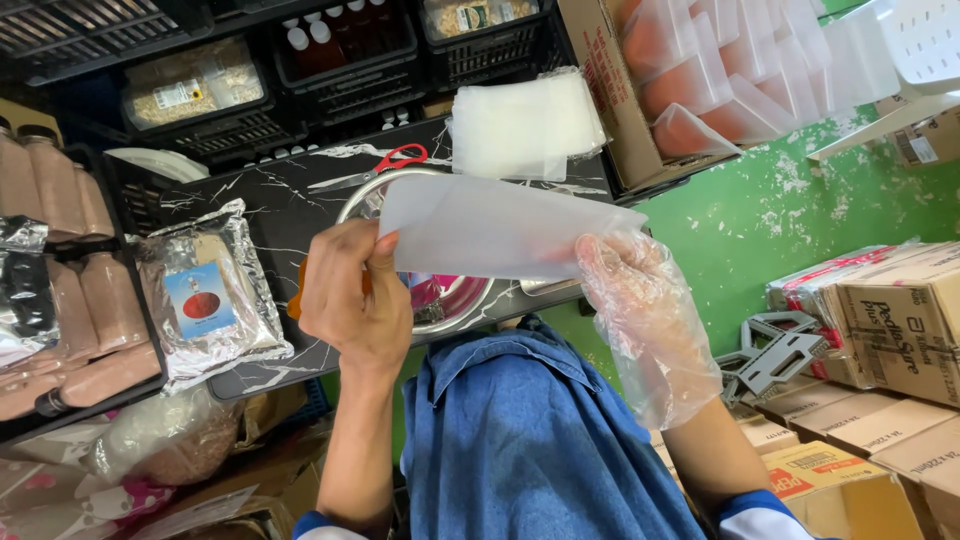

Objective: The person prepares a sauce by portioning powder from a container into small plastic bags, then adds liquid from a bowl using a spoon, and finally uses a scale to weigh the bags.

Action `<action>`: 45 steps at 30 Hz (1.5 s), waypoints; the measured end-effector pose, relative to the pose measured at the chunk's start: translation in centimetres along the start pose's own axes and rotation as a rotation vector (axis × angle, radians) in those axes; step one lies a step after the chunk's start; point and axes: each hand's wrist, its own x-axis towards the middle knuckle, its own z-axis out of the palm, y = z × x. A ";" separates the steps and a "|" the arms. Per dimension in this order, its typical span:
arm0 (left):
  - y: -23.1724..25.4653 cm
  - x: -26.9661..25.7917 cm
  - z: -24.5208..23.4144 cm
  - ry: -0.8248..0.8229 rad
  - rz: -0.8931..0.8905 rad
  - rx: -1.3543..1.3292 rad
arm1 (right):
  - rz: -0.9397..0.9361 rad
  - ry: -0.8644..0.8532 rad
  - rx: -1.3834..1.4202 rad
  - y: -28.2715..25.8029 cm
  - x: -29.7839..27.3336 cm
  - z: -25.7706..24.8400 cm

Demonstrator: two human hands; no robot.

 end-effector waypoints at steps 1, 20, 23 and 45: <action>0.0 0.3 0.0 0.001 0.000 0.001 | 0.000 -0.001 -0.001 0.0 -0.1 0.1; -1.1 0.4 -0.2 0.188 0.116 0.192 | -0.114 -0.097 0.023 -0.8 -1.5 0.4; -1.5 0.5 -0.2 0.214 0.142 0.193 | -0.131 -0.120 0.024 -1.1 -1.6 0.5; 4.1 3.4 -4.6 -0.336 -0.627 -0.539 | -0.285 -0.175 0.309 -0.6 0.2 1.6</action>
